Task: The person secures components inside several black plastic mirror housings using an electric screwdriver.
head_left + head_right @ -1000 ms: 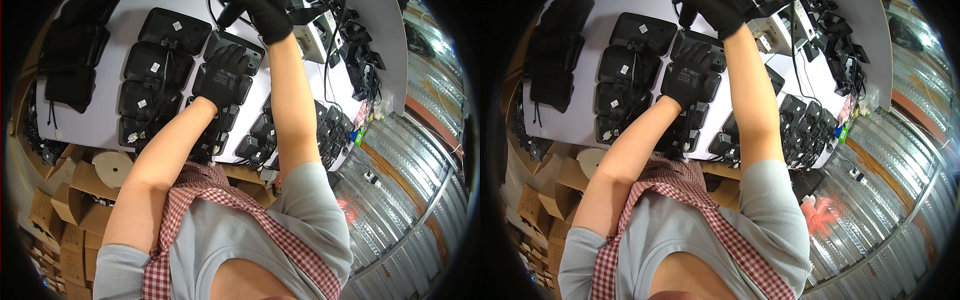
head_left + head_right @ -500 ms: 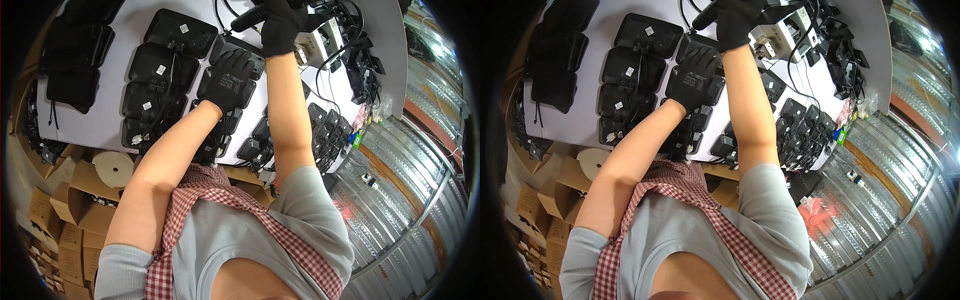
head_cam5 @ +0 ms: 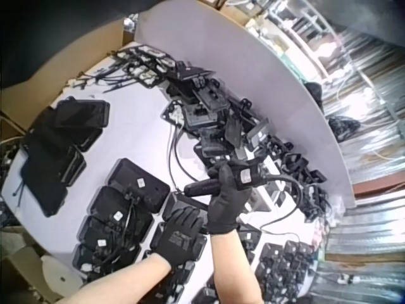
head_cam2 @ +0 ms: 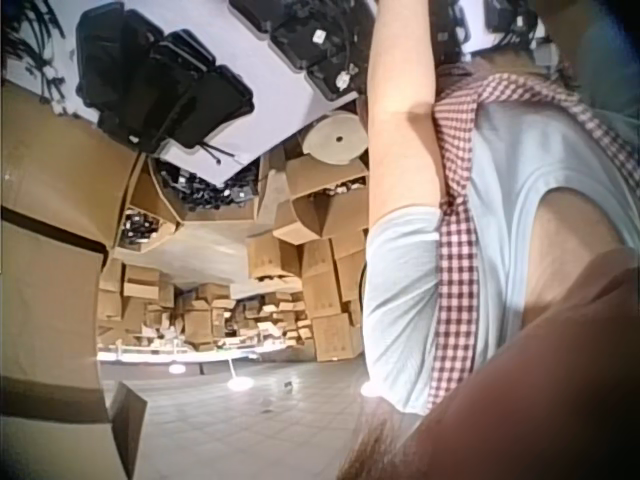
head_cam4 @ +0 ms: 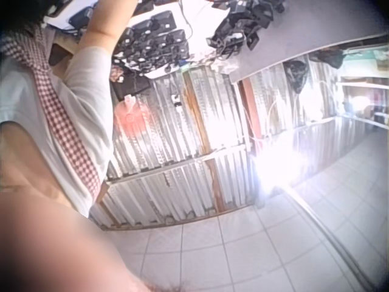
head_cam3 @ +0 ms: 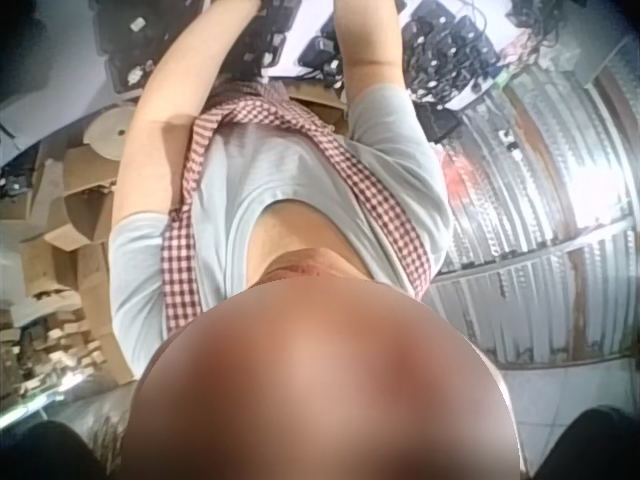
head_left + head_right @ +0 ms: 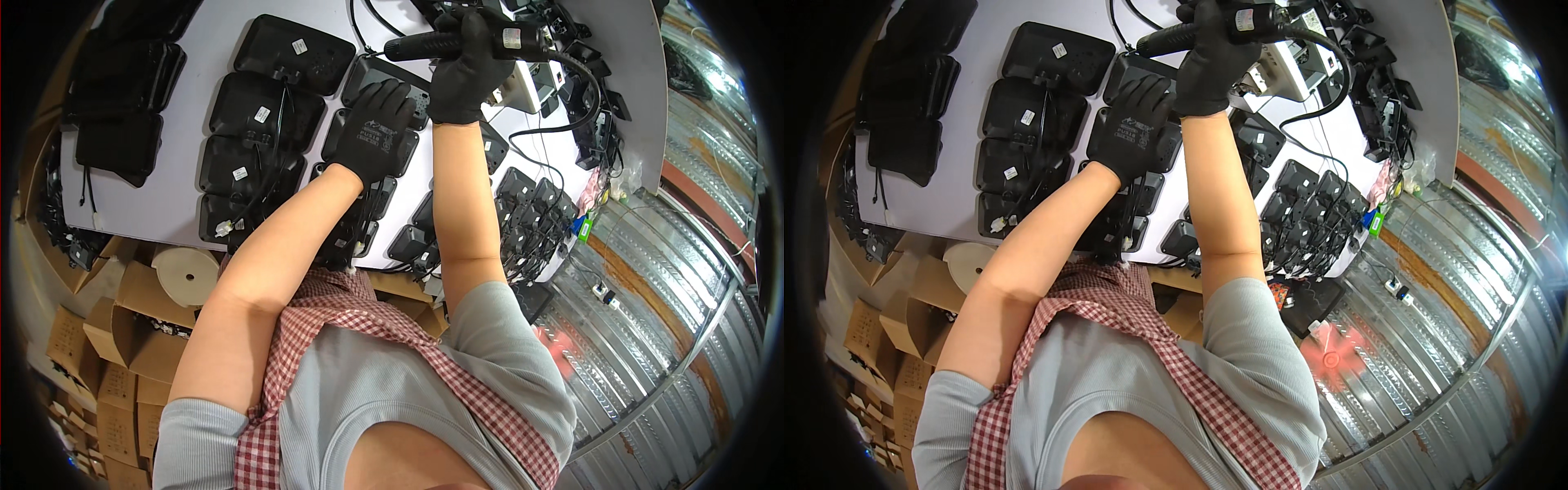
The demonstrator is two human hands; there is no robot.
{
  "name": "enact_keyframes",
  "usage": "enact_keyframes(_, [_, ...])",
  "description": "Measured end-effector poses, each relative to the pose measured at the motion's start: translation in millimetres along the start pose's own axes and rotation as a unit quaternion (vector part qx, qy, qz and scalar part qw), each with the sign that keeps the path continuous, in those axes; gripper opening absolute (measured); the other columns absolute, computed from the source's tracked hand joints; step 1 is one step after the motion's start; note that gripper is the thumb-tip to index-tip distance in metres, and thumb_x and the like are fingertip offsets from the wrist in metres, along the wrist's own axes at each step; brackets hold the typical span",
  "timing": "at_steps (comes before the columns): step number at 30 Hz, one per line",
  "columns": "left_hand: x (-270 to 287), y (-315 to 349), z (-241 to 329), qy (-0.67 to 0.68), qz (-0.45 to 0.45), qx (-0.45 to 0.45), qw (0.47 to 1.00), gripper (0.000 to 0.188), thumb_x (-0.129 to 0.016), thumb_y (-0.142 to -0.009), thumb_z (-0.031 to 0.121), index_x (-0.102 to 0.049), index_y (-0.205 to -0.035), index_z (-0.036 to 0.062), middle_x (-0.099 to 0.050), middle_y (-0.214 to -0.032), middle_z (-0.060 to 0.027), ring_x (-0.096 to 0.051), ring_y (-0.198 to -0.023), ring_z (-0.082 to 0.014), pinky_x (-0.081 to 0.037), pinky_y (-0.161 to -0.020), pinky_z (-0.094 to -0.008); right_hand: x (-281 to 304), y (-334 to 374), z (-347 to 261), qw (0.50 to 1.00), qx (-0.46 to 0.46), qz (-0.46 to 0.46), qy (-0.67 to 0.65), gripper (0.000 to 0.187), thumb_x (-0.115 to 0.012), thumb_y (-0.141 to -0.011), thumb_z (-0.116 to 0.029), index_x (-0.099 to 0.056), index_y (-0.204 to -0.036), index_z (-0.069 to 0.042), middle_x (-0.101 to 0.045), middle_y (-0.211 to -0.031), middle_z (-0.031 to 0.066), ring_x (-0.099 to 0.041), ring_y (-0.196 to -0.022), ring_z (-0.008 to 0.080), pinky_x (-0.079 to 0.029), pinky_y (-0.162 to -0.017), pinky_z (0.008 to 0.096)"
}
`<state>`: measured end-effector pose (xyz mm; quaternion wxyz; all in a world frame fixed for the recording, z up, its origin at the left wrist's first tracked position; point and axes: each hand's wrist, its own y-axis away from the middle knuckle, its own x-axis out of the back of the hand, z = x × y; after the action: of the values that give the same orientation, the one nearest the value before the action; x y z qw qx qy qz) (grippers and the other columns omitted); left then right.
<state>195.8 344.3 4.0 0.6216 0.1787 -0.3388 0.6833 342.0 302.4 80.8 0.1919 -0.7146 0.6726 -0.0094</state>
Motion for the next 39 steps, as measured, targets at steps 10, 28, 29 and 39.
enact_keyframes(10, [-2.3, -1.6, -2.3, 0.001, -0.001, 0.005, 1.0, 0.051, -0.061, -0.084, 0.028, -0.058, -0.128, 0.0022, -0.052, -0.139, -0.0201, -0.043, -0.134, -0.0361, -0.027, -0.118, -0.0478, -12.4, 23.5, 3.5, 0.995, 0.035, -0.08, 0.043, 0.02, -0.074, -0.08, 0.001, -0.063, -0.097, -0.001, -0.066, -0.078, 0.0071, -0.065, -0.068, 0.0145, -0.056, -0.065, 0.029])
enact_keyframes(28, [1.2, 1.9, 2.1, -0.017, -0.031, 0.017, 0.999, 0.056, -0.062, -0.083, 0.033, -0.055, -0.132, 0.0055, -0.052, -0.138, -0.0182, -0.041, -0.136, -0.0357, -0.027, -0.116, -0.0505, -0.6, 52.5, -66.1, 0.996, -0.007, 0.046, 0.07, 0.019, -0.068, -0.089, -0.005, -0.061, -0.106, -0.005, -0.066, -0.091, 0.008, -0.067, -0.082, 0.0187, -0.058, -0.081, 0.0356])
enact_keyframes(29, [2.0, 2.4, 3.7, -0.016, -0.035, 0.015, 0.999, 0.056, -0.062, -0.083, 0.033, -0.055, -0.132, 0.0055, -0.052, -0.138, -0.0182, -0.041, -0.136, -0.0357, -0.027, -0.116, -0.0505, 28.0, 52.8, -75.1, 0.99, 0.058, 0.087, 0.097, 0.014, -0.062, -0.092, -0.008, -0.06, -0.105, -0.004, -0.065, -0.096, 0.0079, -0.067, -0.086, 0.0196, -0.058, -0.08, 0.0365])
enact_keyframes(39, [-12.7, 5.0, 16.3, -0.025, -0.036, -0.047, 0.998, 0.056, -0.062, -0.083, 0.025, -0.052, -0.134, 0.0047, -0.047, -0.145, -0.0196, -0.04, -0.138, -0.0374, -0.026, -0.118, -0.0512, 82.0, 29.0, -96.0, 0.977, 0.121, 0.114, 0.136, 0.019, -0.067, -0.088, -0.008, -0.059, -0.104, -0.001, -0.068, -0.088, 0.0109, -0.067, -0.08, 0.016, -0.058, -0.074, 0.0294])
